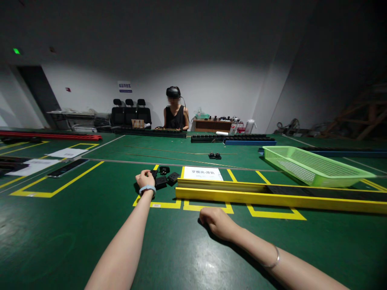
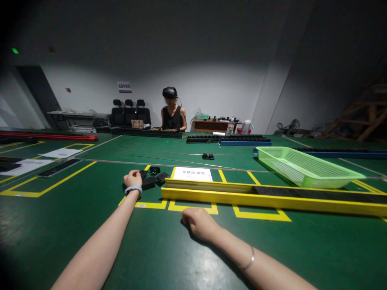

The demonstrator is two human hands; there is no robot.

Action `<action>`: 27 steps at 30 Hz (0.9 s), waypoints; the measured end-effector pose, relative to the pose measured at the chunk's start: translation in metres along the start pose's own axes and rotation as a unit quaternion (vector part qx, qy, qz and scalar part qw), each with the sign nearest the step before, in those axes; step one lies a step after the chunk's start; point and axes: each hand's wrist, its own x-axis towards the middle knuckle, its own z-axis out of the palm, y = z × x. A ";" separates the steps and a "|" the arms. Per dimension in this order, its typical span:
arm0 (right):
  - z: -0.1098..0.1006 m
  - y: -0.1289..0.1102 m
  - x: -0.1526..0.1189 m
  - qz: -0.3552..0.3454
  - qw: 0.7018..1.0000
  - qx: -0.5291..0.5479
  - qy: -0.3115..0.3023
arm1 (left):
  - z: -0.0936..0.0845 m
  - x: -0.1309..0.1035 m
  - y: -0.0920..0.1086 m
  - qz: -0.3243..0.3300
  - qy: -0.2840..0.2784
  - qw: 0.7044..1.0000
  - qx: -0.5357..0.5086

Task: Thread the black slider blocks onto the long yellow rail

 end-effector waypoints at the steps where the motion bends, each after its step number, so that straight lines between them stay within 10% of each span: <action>1: 0.000 0.000 0.000 0.000 1.000 0.001 -0.001 | 0.000 0.000 0.000 0.000 -0.001 1.000 -0.001; 27: 0.000 0.001 0.000 0.005 1.000 -0.003 -0.003 | 0.002 -0.002 0.002 0.022 0.000 0.999 0.024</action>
